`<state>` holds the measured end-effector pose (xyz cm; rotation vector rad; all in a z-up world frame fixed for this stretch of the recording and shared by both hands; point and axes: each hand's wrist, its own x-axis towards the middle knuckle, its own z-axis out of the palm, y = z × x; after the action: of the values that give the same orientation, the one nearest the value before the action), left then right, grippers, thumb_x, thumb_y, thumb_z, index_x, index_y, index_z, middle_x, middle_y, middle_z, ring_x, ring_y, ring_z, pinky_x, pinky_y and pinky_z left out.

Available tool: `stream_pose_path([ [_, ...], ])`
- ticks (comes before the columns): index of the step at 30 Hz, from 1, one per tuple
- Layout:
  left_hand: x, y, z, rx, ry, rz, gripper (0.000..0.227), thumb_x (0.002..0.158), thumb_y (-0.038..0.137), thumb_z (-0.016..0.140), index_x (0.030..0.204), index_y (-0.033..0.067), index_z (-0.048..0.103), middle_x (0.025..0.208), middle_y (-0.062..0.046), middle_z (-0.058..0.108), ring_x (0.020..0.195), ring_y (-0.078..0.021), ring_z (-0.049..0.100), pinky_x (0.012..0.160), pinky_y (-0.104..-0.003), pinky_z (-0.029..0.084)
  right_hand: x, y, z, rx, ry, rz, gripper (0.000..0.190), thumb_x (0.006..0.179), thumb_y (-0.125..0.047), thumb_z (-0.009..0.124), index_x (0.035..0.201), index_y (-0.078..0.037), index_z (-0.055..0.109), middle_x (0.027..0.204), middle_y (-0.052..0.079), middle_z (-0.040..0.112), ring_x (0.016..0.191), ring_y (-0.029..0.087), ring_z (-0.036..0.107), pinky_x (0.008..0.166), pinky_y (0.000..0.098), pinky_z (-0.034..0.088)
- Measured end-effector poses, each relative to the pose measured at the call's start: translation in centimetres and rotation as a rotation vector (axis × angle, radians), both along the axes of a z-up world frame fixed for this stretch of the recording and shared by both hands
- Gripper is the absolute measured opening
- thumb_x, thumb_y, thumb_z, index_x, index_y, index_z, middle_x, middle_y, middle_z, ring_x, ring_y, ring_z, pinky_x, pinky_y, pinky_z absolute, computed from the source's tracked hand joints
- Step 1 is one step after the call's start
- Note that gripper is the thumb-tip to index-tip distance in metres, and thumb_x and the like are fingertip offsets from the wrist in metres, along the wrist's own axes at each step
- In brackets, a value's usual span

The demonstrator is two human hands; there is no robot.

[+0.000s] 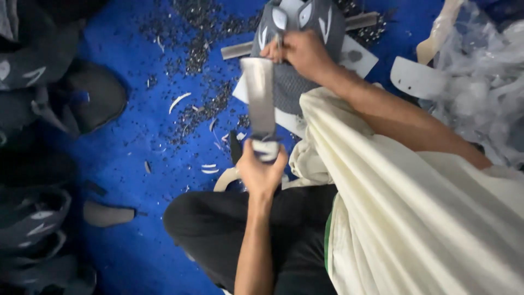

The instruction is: Punching holes into shoe upper components using a manual punch tool and a mallet.

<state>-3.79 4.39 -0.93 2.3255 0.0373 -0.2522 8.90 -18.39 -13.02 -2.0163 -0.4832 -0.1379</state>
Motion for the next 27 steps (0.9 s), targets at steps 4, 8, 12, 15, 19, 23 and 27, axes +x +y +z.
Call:
stream_pose_path([
  [4,0.0,0.6,9.8,-0.174,-0.128,0.075,0.034,0.070,0.021,0.087,0.090,0.0062,0.062,0.073,-0.003,0.067,0.062,-0.0125,0.066,0.063,-0.026,0.055,2.2,0.1,0.1,0.681,0.495,-0.162,0.012,0.111,-0.004,0.052,0.106,0.000,0.062,0.107,0.016,0.076,0.096,0.020,0.077,0.083,0.0316,0.065],
  [8,2.6,3.4,17.0,0.265,-0.176,-0.564,0.047,0.048,0.033,0.089,0.083,0.0224,0.059,0.078,0.001,0.064,0.070,-0.0140,0.063,0.066,-0.028,0.053,2.4,0.2,-0.7,0.695,0.566,-0.185,0.006,0.106,-0.001,0.054,0.103,-0.002,0.059,0.108,0.014,0.076,0.098,0.021,0.079,0.085,0.0300,0.065],
  [12,1.7,-0.8,6.5,-0.661,-0.386,-0.045,0.038,0.070,0.018,0.078,0.089,0.0081,0.047,0.075,-0.002,0.058,0.064,-0.0127,0.059,0.056,-0.029,0.051,0.7,0.9,0.8,0.347,0.140,-0.184,0.011,0.104,0.007,0.055,0.097,0.003,0.062,0.114,0.017,0.077,0.103,0.025,0.078,0.088,0.0315,0.063],
  [15,0.7,-0.2,-1.3,-0.212,0.035,0.014,0.034,0.077,0.018,0.083,0.097,0.0036,0.059,0.079,-0.004,0.070,0.069,-0.0105,0.068,0.067,-0.029,0.056,0.1,1.1,1.4,0.174,-0.065,-0.134,0.013,0.104,0.005,0.061,0.116,0.004,0.067,0.114,0.018,0.075,0.105,0.026,0.075,0.090,0.0322,0.063],
  [19,0.3,-0.6,4.3,-0.205,0.029,0.111,0.035,0.076,0.020,0.084,0.098,0.0023,0.064,0.081,-0.005,0.073,0.072,-0.0106,0.070,0.068,-0.028,0.058,1.6,0.1,-4.0,0.504,0.194,-0.197,0.008,0.108,-0.001,0.057,0.111,-0.001,0.065,0.106,0.016,0.075,0.096,0.023,0.076,0.081,0.0337,0.063],
  [23,2.1,-0.6,13.4,0.523,-0.639,-0.423,0.054,0.070,0.028,0.084,0.103,-0.0073,0.059,0.087,-0.022,0.069,0.083,-0.0325,0.069,0.073,-0.042,0.056,4.1,-0.5,-3.2,0.701,0.523,-0.259,0.013,0.114,-0.009,0.053,0.110,-0.001,0.062,0.112,0.014,0.077,0.102,0.023,0.079,0.086,0.0325,0.067],
  [27,3.2,-1.6,9.9,-0.874,-0.543,-0.091,0.048,0.078,0.027,0.084,0.099,0.0059,0.047,0.086,-0.007,0.063,0.078,-0.0165,0.065,0.069,-0.029,0.056,1.9,0.2,-1.1,0.591,0.324,-0.218,0.009,0.113,-0.008,0.057,0.111,0.001,0.060,0.113,0.014,0.077,0.103,0.023,0.079,0.087,0.0334,0.067],
])
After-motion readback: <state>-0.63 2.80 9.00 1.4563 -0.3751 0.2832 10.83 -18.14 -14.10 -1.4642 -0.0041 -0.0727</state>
